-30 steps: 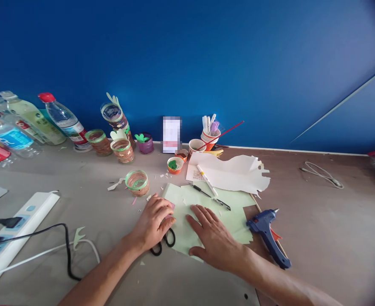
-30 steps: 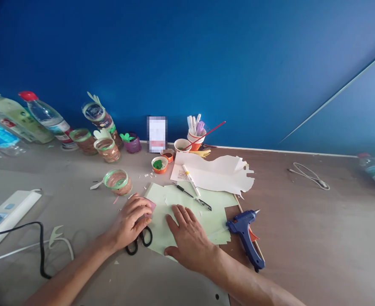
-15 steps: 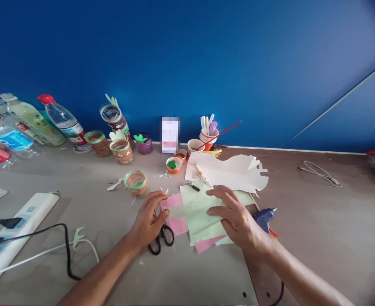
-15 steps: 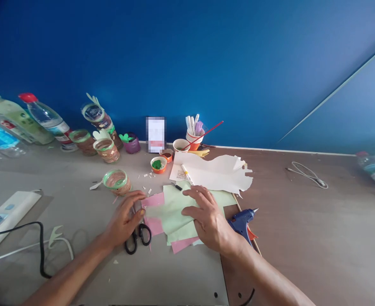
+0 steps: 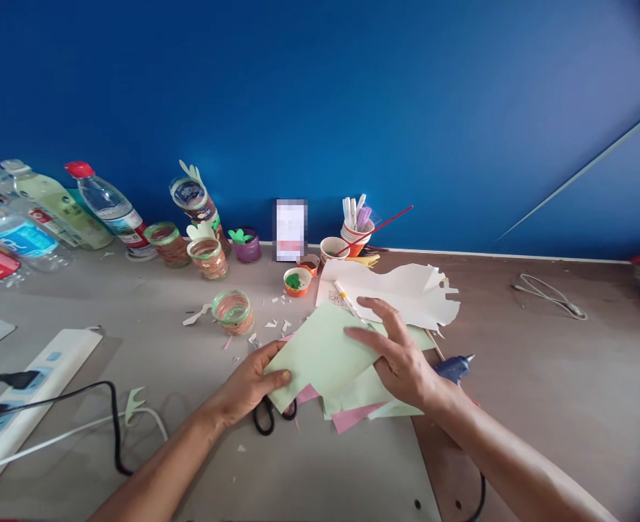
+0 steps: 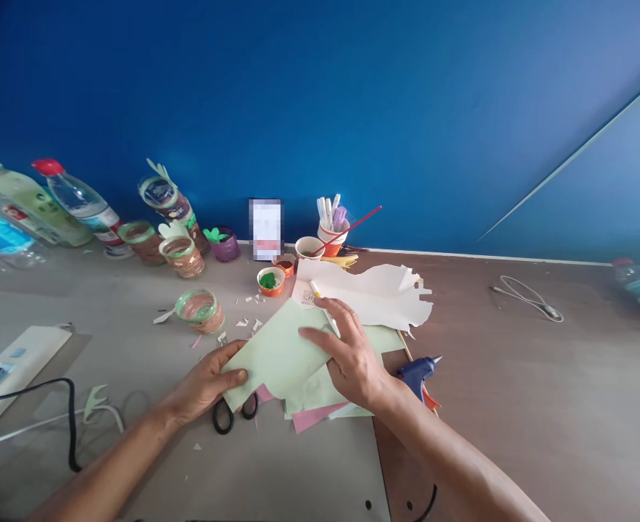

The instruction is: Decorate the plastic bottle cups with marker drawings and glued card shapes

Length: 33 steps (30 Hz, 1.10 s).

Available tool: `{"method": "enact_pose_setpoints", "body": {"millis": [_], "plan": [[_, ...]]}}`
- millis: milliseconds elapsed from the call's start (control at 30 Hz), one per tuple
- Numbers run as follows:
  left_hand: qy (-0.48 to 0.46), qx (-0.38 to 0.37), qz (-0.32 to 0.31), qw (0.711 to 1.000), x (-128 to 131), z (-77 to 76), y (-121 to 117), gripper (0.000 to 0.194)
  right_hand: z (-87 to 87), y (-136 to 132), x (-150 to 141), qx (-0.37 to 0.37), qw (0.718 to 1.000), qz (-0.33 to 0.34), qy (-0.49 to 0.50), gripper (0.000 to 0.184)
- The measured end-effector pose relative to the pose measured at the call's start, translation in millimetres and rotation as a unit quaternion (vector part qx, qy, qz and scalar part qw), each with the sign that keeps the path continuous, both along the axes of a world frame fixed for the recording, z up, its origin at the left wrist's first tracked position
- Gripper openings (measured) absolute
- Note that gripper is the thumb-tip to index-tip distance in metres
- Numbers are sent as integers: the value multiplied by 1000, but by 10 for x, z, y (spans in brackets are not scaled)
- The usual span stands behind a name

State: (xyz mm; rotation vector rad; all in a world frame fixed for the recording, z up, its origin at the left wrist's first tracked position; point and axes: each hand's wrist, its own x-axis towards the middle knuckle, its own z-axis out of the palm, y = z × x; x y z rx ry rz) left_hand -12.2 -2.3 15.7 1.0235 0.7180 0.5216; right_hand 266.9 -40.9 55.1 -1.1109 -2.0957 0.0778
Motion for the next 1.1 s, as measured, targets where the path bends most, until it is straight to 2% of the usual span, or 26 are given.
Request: {"method": "enact_pose_setpoints", "body": {"millis": [100, 233, 300, 400, 533, 633, 833, 967, 1033, 1100], "plan": [[-8, -19, 60, 998, 17, -34, 6, 55, 21, -81, 92, -19, 994, -107, -14, 59], [-14, -40, 121, 992, 40, -8, 26, 51, 18, -272, 333, -56, 972, -220, 66, 51], [-19, -47, 132, 990, 51, 19, 33, 52, -4, -382, 449, -112, 954, -256, 112, 47], [-8, -55, 139, 989, 67, 37, 35, 54, -52, -547, 552, -199, 932, -271, 133, 42], [18, -36, 152, 988, 94, 35, 27, 56, -136, -716, 550, -269, 924, -257, 85, 31], [28, -17, 193, 981, 109, 48, 25, 52, -177, -749, 491, -292, 923, -245, 49, 27], [1, -22, 253, 967, 113, 74, 40, 54, -42, -589, 335, -315, 929, -192, -20, 23], [-54, -14, 248, 967, 134, 71, 42, 58, 74, -502, 33, -329, 937, -108, -41, 24], [-64, -7, 245, 967, 144, 63, 35, 55, 77, -481, -228, -323, 943, -43, -70, 25], [-53, -4, 234, 971, 140, 45, 27, 46, 38, -461, -530, -307, 941, 30, -140, 17]]}}
